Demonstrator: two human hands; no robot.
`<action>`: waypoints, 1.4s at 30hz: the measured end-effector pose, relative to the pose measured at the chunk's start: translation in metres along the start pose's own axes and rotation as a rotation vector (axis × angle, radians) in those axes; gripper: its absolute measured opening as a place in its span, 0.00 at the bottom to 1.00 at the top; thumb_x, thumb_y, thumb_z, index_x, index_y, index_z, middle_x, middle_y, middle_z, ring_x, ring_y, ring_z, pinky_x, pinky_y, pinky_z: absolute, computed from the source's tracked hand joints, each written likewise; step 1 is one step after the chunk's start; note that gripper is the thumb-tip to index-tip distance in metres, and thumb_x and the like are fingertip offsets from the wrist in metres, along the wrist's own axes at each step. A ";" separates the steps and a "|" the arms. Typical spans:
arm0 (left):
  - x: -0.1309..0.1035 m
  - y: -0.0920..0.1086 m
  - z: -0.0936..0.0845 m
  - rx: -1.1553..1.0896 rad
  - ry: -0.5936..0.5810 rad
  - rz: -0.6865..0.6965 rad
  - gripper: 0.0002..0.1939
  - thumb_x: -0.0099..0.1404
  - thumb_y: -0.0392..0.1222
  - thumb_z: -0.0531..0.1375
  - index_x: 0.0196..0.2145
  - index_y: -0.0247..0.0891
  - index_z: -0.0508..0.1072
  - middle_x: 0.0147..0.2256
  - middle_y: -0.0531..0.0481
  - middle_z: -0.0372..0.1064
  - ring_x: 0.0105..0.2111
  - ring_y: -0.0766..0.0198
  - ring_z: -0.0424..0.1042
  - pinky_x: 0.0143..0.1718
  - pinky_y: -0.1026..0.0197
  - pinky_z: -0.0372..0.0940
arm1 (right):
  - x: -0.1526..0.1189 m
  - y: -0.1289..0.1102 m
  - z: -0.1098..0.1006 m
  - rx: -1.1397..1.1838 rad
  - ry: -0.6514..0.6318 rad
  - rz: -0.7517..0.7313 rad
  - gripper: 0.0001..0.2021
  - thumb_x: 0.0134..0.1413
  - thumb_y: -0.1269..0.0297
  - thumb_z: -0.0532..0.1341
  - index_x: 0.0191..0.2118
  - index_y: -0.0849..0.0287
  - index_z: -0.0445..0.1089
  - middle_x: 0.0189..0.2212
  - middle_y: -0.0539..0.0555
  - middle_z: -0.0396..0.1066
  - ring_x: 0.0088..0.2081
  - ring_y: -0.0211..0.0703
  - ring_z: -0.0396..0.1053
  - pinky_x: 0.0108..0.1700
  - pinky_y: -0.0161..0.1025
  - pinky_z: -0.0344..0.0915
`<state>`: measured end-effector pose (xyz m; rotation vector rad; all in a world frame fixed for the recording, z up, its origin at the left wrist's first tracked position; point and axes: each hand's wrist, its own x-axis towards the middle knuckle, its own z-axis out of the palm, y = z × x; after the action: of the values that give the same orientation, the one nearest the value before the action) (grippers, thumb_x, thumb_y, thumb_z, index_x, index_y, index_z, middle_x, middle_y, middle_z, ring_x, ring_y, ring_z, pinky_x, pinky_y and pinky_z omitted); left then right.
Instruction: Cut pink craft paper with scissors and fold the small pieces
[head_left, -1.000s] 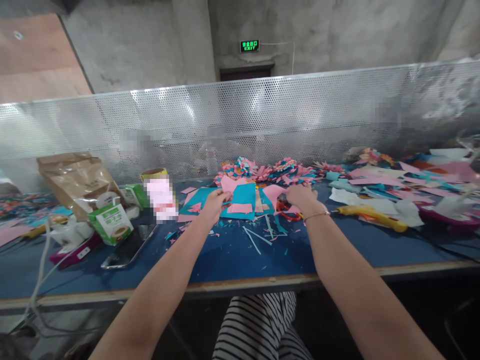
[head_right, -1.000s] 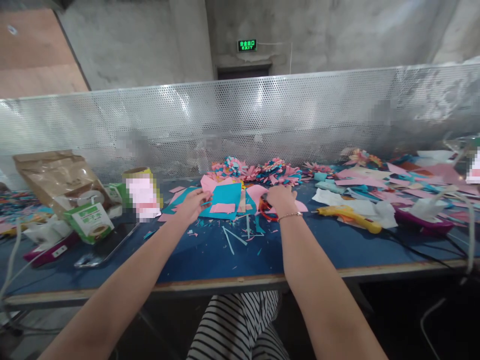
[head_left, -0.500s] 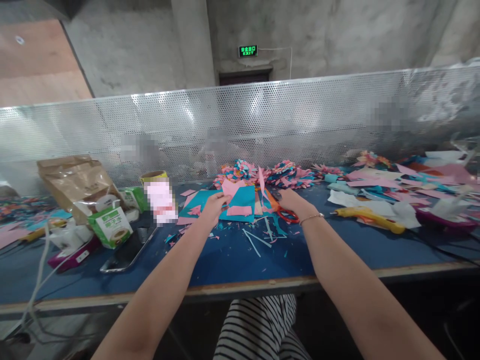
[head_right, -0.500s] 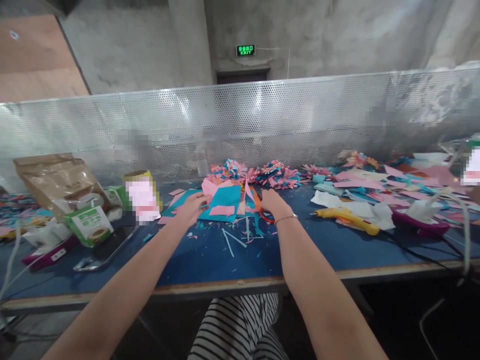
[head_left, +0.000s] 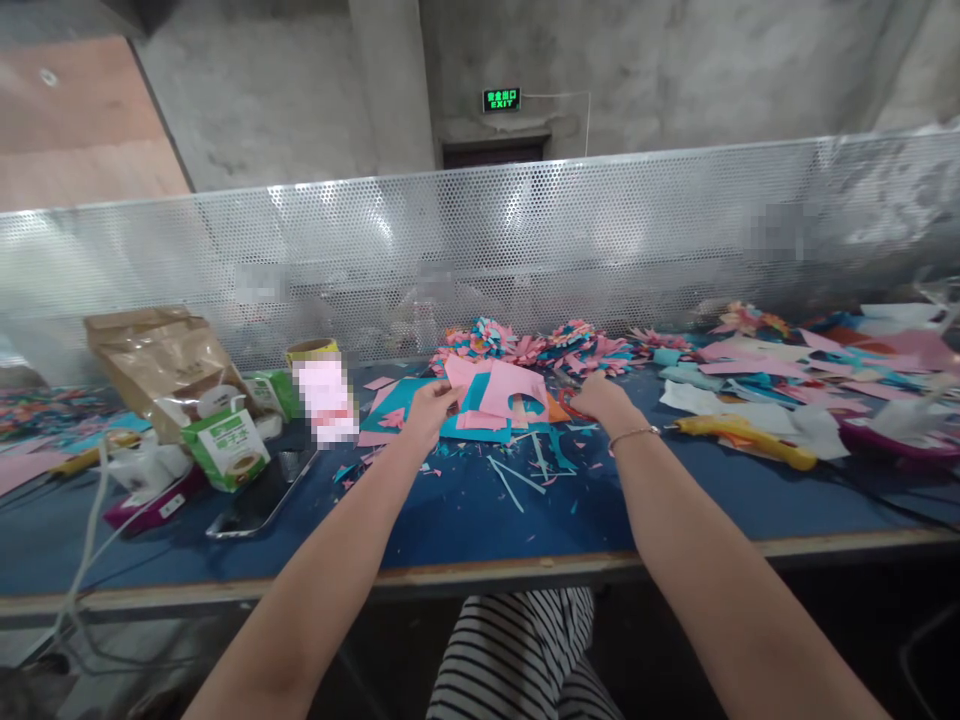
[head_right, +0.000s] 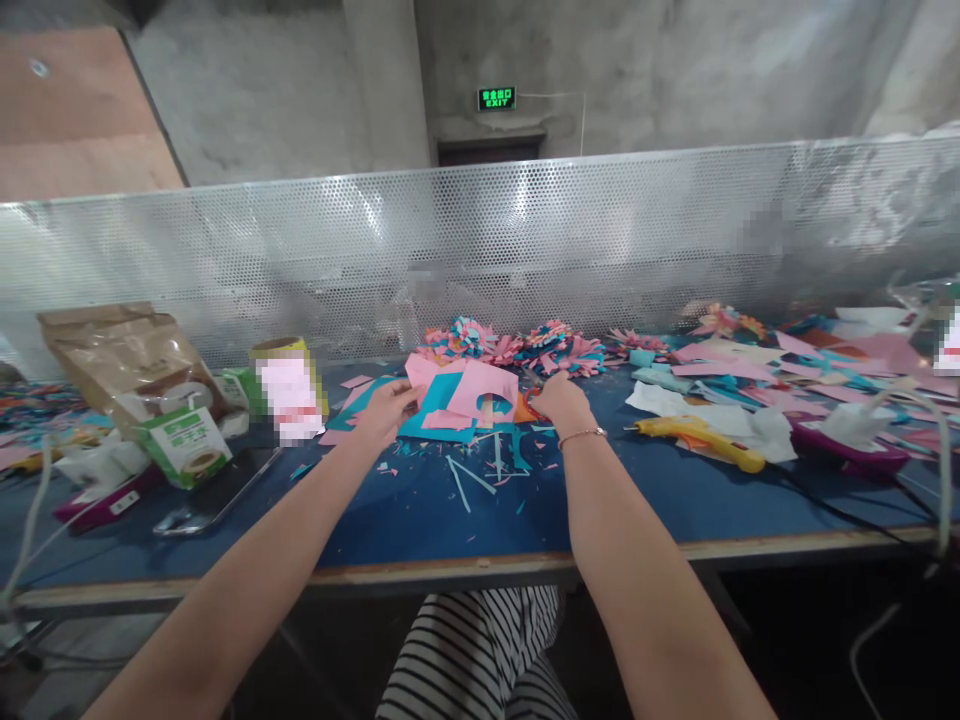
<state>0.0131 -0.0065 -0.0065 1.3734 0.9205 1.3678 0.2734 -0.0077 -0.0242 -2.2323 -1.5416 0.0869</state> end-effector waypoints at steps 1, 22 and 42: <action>0.000 0.000 0.000 -0.005 0.010 -0.003 0.12 0.40 0.43 0.65 0.21 0.34 0.67 0.18 0.55 0.60 0.19 0.73 0.58 0.24 0.66 0.56 | 0.000 0.000 -0.001 0.049 0.047 0.018 0.30 0.42 0.58 0.55 0.50 0.73 0.53 0.39 0.71 0.65 0.41 0.57 0.66 0.39 0.43 0.61; 0.001 0.003 0.003 0.001 0.029 0.192 0.11 0.50 0.46 0.58 0.27 0.37 0.63 0.21 0.53 0.64 0.20 0.70 0.62 0.25 0.63 0.60 | -0.042 -0.063 0.024 0.913 -0.513 -0.739 0.20 0.45 0.50 0.55 0.42 0.55 0.56 0.23 0.44 0.57 0.24 0.30 0.58 0.30 0.33 0.62; 0.000 0.002 0.004 0.100 -0.021 0.226 0.10 0.51 0.45 0.57 0.22 0.35 0.62 0.20 0.52 0.66 0.17 0.72 0.61 0.22 0.66 0.58 | -0.047 -0.066 0.025 0.967 -0.582 -0.752 0.20 0.47 0.47 0.52 0.42 0.55 0.56 0.20 0.43 0.52 0.19 0.28 0.54 0.26 0.30 0.59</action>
<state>0.0172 -0.0073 -0.0040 1.6041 0.8484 1.4893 0.1900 -0.0235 -0.0304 -0.8396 -1.9222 1.0576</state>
